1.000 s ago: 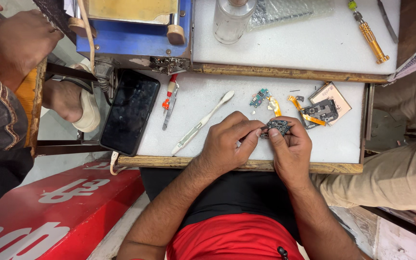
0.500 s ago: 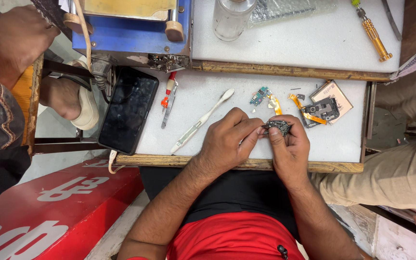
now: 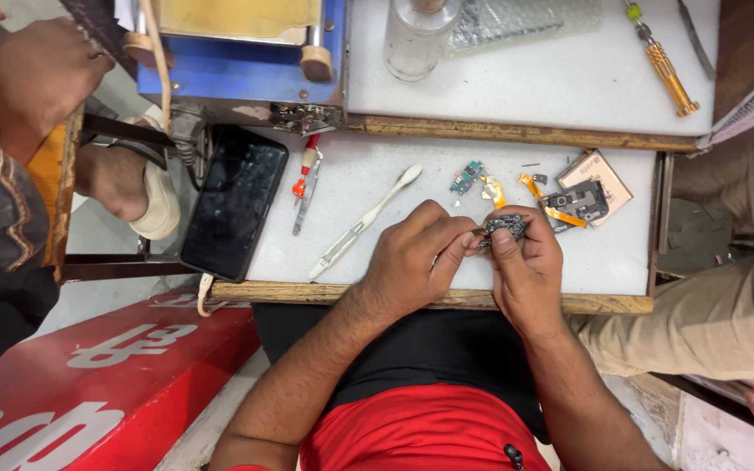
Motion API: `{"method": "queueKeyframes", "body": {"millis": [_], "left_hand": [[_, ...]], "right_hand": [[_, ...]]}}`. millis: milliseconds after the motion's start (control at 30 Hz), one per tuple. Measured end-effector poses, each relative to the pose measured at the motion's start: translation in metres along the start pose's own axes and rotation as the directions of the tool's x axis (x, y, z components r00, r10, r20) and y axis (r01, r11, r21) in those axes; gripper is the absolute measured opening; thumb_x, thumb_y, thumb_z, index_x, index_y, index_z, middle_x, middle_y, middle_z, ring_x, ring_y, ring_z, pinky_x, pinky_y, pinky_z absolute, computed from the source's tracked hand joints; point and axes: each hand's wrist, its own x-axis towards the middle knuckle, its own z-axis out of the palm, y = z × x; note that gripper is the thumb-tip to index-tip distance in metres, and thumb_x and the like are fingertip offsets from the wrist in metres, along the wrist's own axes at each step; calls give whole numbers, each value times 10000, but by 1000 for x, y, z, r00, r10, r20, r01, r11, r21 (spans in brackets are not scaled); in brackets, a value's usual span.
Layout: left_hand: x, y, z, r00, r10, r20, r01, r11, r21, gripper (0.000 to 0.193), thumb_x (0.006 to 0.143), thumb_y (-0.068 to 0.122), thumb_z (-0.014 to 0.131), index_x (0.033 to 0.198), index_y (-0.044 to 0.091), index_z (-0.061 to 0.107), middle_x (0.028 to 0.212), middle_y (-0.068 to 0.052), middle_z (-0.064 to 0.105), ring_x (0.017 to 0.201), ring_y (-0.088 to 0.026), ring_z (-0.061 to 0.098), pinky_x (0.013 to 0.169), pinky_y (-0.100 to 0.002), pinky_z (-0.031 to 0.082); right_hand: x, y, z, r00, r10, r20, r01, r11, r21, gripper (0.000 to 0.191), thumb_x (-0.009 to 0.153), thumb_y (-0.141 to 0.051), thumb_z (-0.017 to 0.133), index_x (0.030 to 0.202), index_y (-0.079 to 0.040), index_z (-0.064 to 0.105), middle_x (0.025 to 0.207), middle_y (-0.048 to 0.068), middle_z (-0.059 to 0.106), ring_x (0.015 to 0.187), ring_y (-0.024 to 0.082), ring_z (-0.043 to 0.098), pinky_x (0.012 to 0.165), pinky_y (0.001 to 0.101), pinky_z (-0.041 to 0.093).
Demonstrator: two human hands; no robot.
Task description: The person handles a small circuit board, removes a component, and cleans the board with a spray and a toothbrush. They then reattach the component and continue to inspect the board.
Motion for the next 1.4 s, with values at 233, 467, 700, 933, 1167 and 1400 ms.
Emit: {"method": "queueKeyframes", "body": {"millis": [233, 467, 700, 933, 1167, 1400], "left_hand": [[1, 2, -1, 999, 30, -19, -28, 997, 77, 106, 998, 115, 703, 1098, 83, 711, 872, -71, 563, 727, -228, 665, 632, -373, 557], [0, 1, -1, 998, 56, -20, -54, 994, 97, 138, 984, 111, 732, 1115, 76, 707, 865, -60, 549, 725, -201, 662, 633, -350, 564], [-1, -2, 0, 997, 68, 19, -70, 987, 143, 161, 961, 102, 749, 1110, 58, 707, 857, -63, 552, 701, -190, 658, 596, -329, 555], [-3, -5, -5, 996, -23, 84, 23, 1000, 2, 100, 969, 95, 705, 1066, 81, 718, 876, -56, 609, 735, -209, 675, 639, -345, 559], [0, -12, -9, 972, -139, 188, 160, 982, -100, 55, 989, 149, 692, 1010, 122, 735, 822, -38, 627, 682, -176, 656, 607, -319, 531], [1, -12, -9, 964, -149, 222, 183, 973, -142, 68, 1000, 152, 678, 1009, 122, 739, 809, -35, 615, 681, -164, 641, 609, -311, 521]], "right_hand": [[-3, 0, 5, 998, -50, -24, 45, 985, -164, 305, 1089, -53, 573, 1372, 21, 486, 1075, 119, 656, 981, 176, 664, 904, 339, 594], [-5, -1, 7, 997, -68, -24, 58, 952, -299, 300, 1097, -39, 558, 1380, 34, 492, 1081, 122, 671, 972, 159, 672, 913, 306, 587], [-7, -2, 8, 998, -48, -32, 34, 943, -332, 291, 1094, -42, 548, 1370, 31, 489, 1048, 113, 674, 948, 145, 676, 887, 275, 585], [-9, -5, 6, 1000, 10, -13, -14, 920, -391, 230, 1080, -32, 562, 1302, 20, 529, 966, 93, 672, 891, 121, 654, 824, 244, 557], [-6, -4, -1, 998, 31, 47, -11, 927, -376, 198, 1077, -30, 579, 1265, 23, 546, 952, 84, 658, 873, 123, 642, 822, 249, 555], [-6, -5, -6, 997, 42, 72, -16, 944, -329, 208, 1066, -32, 590, 1261, 26, 545, 965, 97, 654, 872, 132, 640, 824, 269, 575]]}}
